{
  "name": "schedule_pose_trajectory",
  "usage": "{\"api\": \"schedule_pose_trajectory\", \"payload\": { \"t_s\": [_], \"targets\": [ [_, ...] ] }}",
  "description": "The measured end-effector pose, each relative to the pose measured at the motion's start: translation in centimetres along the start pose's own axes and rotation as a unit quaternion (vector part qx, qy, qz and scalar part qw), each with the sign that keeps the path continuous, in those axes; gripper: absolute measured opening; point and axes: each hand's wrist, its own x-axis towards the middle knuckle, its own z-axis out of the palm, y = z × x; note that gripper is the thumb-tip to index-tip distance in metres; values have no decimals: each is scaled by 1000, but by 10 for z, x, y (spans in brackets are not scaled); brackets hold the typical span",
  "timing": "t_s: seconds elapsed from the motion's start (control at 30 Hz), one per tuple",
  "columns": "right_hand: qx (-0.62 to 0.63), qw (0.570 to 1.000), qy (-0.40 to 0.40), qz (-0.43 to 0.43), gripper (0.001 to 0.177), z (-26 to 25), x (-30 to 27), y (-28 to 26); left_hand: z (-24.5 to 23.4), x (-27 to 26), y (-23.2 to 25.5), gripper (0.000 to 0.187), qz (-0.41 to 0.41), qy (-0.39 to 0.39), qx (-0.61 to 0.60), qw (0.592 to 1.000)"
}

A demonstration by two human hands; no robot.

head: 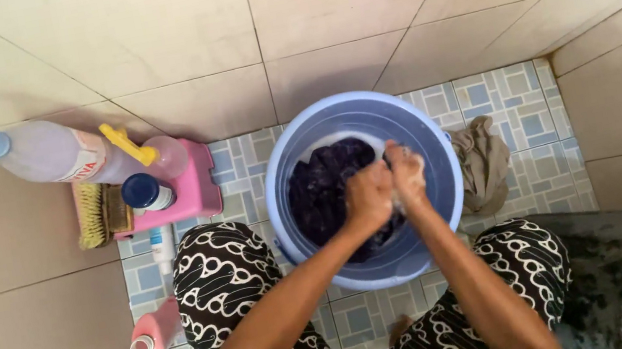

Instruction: The person is hand-washing several items of clothing in a blue plastic bucket of soapy water on a bathroom floor.

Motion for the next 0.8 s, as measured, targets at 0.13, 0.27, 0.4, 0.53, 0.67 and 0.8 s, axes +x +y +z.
{"api": "schedule_pose_trajectory", "payload": {
  "t_s": [0.13,0.27,0.4,0.53,0.67,0.8],
  "targets": [
    [-83,934,77,-339,35,15,-9,58,0,15,-37,36,-141,55,-47,987],
    [-388,877,22,-282,30,8,33,73,2,-4,-16,33,79,25,-50,995],
    [-148,963,91,-207,42,29,-45,42,8,31,-57,39,-104,70,-69,990],
    [-157,976,95,-119,51,2,-20,-14,-13,4,-5,39,-56,-12,-190,980],
    [-27,992,31,-121,43,-45,-33,-69,-47,24,22,43,-26,-177,-126,976],
    [86,977,-55,-189,25,-100,-66,-113,-106,52,45,38,-32,-156,-107,981]
  ]
}}
